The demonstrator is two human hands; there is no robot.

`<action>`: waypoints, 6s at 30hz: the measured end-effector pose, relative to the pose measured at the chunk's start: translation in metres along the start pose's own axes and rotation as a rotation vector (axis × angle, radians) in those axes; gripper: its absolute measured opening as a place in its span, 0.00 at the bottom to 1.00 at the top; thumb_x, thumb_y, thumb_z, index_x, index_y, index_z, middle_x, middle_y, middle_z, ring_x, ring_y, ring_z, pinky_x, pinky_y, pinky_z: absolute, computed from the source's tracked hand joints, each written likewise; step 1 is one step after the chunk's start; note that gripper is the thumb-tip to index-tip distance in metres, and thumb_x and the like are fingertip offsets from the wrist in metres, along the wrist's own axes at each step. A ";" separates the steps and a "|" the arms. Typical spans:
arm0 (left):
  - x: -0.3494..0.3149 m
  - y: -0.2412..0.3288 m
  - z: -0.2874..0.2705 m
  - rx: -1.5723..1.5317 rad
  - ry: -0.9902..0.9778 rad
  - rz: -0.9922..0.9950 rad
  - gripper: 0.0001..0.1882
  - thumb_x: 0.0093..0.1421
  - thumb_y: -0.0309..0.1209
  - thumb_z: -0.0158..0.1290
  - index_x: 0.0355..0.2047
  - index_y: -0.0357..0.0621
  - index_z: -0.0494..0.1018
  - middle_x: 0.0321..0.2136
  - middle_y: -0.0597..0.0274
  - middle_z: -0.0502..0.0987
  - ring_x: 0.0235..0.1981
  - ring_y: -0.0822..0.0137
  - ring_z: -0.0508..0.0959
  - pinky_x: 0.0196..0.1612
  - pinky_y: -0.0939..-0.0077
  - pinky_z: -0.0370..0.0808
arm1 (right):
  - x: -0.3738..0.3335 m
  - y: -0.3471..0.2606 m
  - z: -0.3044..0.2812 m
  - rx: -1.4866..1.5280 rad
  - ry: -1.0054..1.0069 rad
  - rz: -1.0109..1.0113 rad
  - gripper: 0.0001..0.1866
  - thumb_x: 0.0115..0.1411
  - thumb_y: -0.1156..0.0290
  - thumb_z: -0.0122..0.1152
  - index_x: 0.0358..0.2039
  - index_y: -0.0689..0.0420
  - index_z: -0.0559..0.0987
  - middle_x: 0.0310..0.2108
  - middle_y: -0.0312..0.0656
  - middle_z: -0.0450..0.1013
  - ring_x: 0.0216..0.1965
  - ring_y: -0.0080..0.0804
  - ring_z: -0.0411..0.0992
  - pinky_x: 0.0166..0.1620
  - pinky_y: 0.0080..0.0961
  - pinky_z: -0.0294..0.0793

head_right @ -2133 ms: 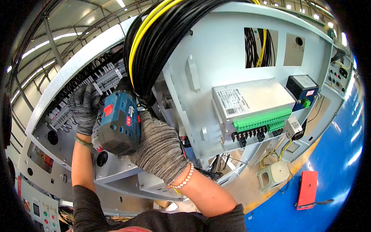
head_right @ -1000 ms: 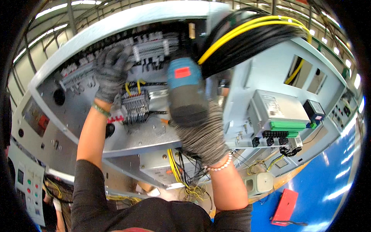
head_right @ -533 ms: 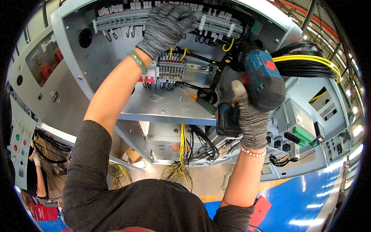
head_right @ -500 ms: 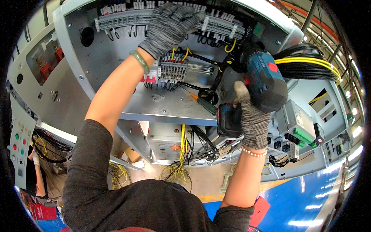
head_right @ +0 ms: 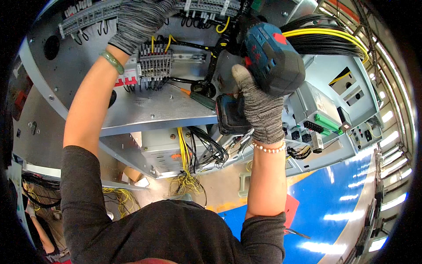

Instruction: The person uses a cordless drill to fasten screws into an electrical cabinet, securing components and organizing wiring. The person repeatedly positions the drill, drives screws, and adjusts components within the cabinet.

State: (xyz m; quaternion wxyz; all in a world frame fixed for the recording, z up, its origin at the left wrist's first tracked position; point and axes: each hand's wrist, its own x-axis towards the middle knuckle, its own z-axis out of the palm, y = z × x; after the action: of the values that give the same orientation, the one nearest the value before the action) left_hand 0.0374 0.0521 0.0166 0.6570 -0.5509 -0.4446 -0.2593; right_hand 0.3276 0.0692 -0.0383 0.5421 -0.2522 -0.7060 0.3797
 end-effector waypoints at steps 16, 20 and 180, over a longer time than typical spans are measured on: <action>-0.005 0.002 0.003 -0.028 0.043 -0.003 0.18 0.47 0.41 0.59 0.42 0.59 0.78 0.36 0.67 0.74 0.40 0.62 0.73 0.45 0.62 0.69 | 0.006 -0.011 -0.010 0.008 -0.187 0.036 0.15 0.54 0.66 0.67 0.40 0.59 0.79 0.29 0.37 0.76 0.26 0.23 0.73 0.29 0.20 0.74; -0.002 0.009 0.008 -0.011 0.060 0.009 0.18 0.48 0.41 0.58 0.42 0.59 0.78 0.37 0.67 0.75 0.41 0.62 0.73 0.47 0.62 0.68 | 0.004 -0.011 -0.004 0.021 -0.062 -0.032 0.10 0.53 0.67 0.66 0.31 0.61 0.79 0.20 0.36 0.73 0.20 0.25 0.70 0.26 0.21 0.70; -0.005 0.002 0.026 0.070 0.368 -0.025 0.08 0.48 0.36 0.63 0.30 0.56 0.80 0.30 0.69 0.76 0.35 0.66 0.75 0.37 0.69 0.74 | -0.002 -0.001 -0.001 0.082 0.023 0.053 0.23 0.49 0.69 0.68 0.42 0.66 0.71 0.22 0.43 0.71 0.20 0.32 0.73 0.23 0.25 0.75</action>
State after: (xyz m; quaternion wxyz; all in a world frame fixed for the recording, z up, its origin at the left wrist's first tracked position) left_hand 0.0289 0.0762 0.0109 0.7428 -0.4653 -0.3324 -0.3482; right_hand 0.3288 0.0674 -0.0380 0.5497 -0.2528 -0.6766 0.4196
